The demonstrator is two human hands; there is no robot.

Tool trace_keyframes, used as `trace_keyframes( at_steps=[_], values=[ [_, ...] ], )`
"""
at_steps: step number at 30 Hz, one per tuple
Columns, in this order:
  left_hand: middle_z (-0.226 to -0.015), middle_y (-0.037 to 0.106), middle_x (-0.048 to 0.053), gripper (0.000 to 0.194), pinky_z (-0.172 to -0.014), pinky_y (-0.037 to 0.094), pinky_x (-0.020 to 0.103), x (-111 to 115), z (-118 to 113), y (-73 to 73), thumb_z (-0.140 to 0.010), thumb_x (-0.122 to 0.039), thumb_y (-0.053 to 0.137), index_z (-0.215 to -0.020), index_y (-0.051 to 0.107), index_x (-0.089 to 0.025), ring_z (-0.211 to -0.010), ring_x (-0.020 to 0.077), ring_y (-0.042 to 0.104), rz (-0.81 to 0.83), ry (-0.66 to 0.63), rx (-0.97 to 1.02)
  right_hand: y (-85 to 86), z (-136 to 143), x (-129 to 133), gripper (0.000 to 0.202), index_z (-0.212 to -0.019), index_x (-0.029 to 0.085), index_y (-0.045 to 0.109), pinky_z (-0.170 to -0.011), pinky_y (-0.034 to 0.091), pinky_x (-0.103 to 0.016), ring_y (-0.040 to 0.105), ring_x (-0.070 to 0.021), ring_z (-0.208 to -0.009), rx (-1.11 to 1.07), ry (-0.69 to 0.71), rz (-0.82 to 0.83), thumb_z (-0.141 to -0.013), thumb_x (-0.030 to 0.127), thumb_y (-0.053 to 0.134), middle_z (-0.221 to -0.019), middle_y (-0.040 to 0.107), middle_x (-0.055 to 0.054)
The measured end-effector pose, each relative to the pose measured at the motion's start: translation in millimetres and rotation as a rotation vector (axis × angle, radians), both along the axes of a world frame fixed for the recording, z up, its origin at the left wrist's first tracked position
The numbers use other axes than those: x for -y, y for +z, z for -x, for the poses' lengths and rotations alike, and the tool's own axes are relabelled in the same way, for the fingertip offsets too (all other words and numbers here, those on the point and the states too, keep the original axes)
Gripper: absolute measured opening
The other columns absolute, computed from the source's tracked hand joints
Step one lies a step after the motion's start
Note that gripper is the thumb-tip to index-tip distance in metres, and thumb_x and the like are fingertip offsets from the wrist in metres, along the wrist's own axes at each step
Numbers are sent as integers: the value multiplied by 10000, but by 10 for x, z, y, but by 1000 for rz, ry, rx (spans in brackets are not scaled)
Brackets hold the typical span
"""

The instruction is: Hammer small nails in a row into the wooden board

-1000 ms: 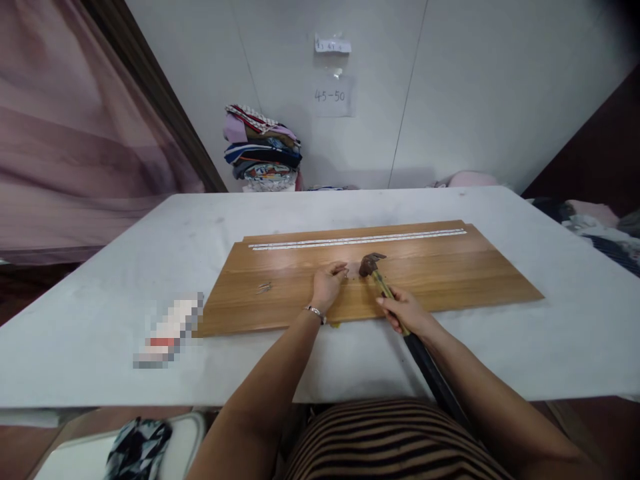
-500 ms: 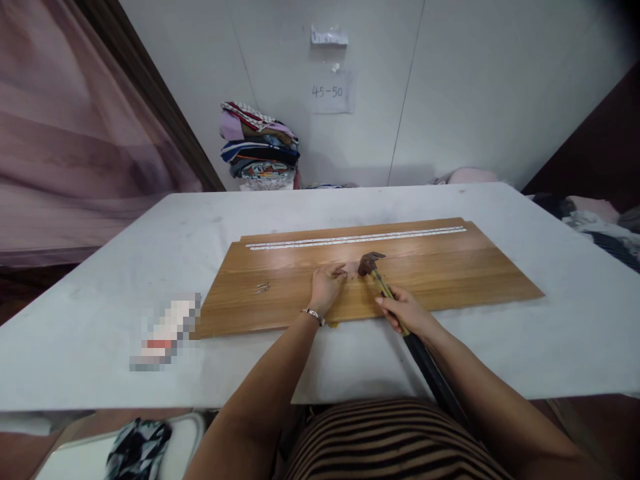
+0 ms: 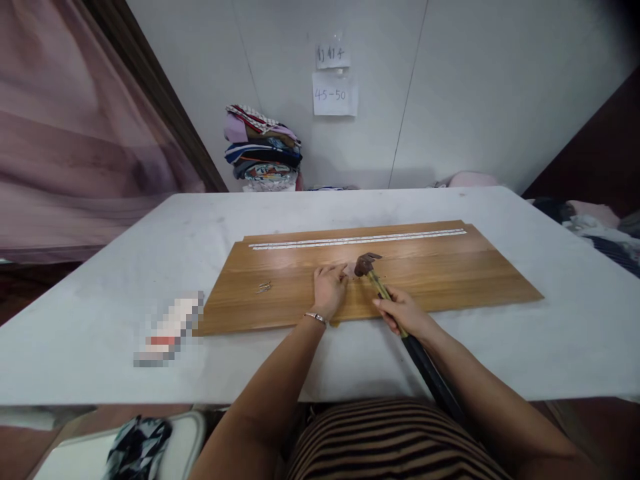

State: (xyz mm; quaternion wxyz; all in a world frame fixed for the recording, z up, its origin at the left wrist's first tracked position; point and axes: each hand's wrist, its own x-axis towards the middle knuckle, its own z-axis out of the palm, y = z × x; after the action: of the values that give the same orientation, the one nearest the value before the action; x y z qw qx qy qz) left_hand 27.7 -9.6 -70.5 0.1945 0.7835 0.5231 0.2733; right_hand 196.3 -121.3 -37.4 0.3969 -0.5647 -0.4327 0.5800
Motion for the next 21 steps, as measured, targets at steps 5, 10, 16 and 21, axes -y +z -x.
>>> trace_keyframes(
  at_steps=[5,10,16,21],
  values=[
    [-939,751,70,447,-1053,331,414,-13,-15,-28,-812,-137,604,-1258,607,-173,-1051,238,623,9,29,17,65,57,6,332,-750,241,395,-280,269,-173,332,-50,-288,11,4,-5,-719,473,630,-424,427,133],
    [-933,742,80,527,-1022,362,402,-21,-11,-67,-792,-157,643,-1312,554,-157,-1032,246,630,25,60,77,103,94,4,339,-749,245,388,-282,260,-179,318,-49,-277,12,11,-1,-711,478,630,-415,421,138],
    [-952,745,73,567,-1020,363,406,-3,-3,-53,-792,-143,641,-1346,524,-186,-1047,248,623,4,36,86,87,80,0,330,-736,243,387,-281,259,-184,314,-55,-265,42,24,-16,-718,485,611,-378,415,133],
    [-1035,743,107,570,-1041,370,438,38,-13,-66,-808,-194,641,-1361,504,-171,-1078,255,621,-8,0,153,92,72,-1,349,-748,244,387,-283,260,-178,311,-50,-267,41,18,-23,-711,492,628,-388,420,136]
  ],
)
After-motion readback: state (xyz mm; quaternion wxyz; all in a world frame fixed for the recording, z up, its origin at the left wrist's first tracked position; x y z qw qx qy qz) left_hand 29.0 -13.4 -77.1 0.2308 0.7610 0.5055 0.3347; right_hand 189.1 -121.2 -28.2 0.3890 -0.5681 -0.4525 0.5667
